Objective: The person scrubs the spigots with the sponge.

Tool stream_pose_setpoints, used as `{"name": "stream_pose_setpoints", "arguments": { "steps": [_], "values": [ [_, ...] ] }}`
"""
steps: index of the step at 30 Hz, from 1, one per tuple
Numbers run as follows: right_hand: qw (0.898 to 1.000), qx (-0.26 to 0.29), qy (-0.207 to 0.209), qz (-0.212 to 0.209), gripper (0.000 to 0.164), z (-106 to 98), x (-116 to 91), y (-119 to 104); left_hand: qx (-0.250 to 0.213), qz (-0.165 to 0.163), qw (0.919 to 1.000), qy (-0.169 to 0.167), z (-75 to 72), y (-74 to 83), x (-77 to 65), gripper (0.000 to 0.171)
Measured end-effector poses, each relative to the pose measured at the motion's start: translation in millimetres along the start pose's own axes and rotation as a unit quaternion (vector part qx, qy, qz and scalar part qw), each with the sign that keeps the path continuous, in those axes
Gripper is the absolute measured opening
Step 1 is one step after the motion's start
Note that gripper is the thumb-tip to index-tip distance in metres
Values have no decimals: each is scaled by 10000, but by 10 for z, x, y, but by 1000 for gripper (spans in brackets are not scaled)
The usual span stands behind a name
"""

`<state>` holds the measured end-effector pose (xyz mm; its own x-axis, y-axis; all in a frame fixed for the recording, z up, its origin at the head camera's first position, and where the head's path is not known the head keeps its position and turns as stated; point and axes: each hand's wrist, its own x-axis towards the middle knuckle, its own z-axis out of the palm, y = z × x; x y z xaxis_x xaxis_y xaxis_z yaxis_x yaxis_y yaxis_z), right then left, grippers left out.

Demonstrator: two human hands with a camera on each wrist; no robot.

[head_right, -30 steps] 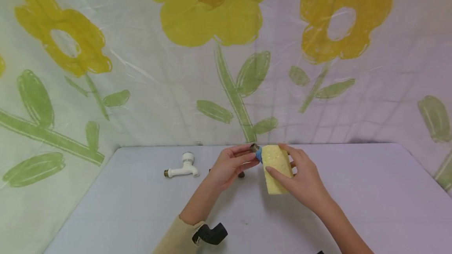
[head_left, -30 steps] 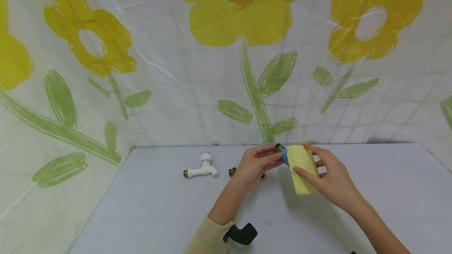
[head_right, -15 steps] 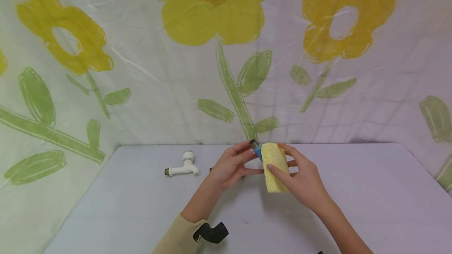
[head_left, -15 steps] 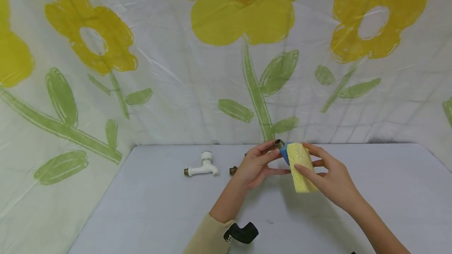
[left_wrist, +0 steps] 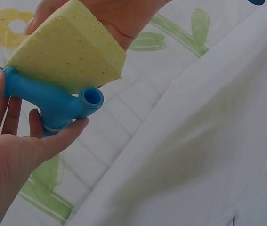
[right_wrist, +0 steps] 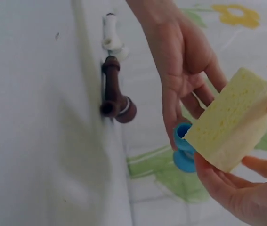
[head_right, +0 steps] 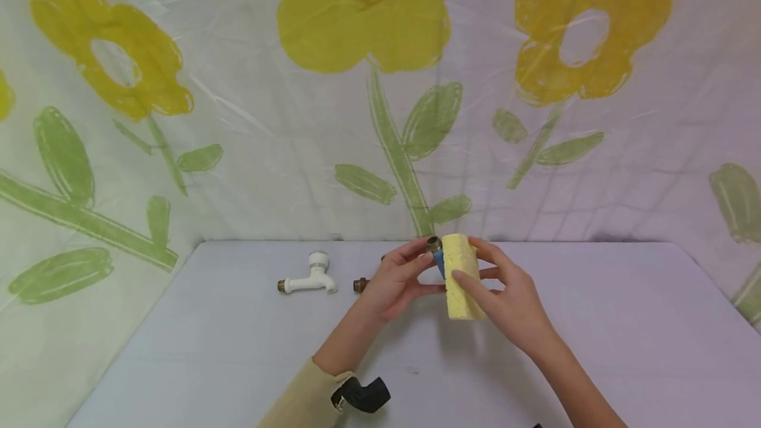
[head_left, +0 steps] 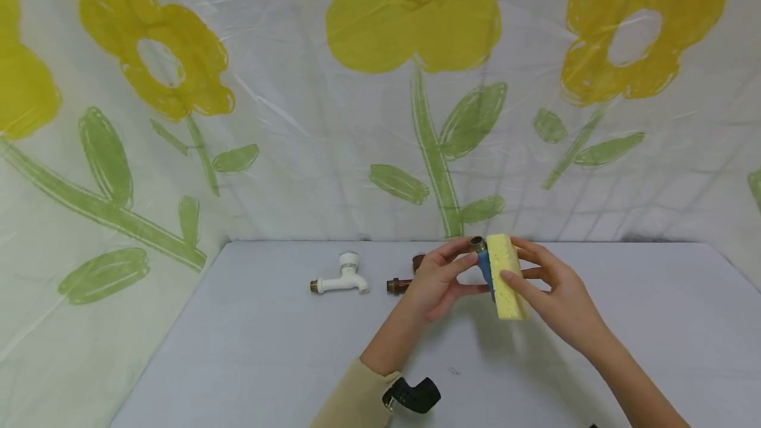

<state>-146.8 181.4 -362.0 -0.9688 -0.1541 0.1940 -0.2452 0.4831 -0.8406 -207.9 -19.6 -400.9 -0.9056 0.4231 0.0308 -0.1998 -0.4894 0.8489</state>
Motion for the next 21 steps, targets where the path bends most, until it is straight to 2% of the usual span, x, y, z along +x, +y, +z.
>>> {"name": "stream_pose_setpoints", "arguments": {
  "steps": [6,14,21],
  "values": [
    [9999,49,-136,22,60,20,12,22,-146,88,9997,189,1,-20,-2,28],
    [9987,505,-103,44,58,-12,14,3,-104,143,9998,-26,1,-49,-4,41],
    [9996,255,-136,59,59,-29,2,-5,167,144,9994,263,1,9,-19,26]
  ]
}}
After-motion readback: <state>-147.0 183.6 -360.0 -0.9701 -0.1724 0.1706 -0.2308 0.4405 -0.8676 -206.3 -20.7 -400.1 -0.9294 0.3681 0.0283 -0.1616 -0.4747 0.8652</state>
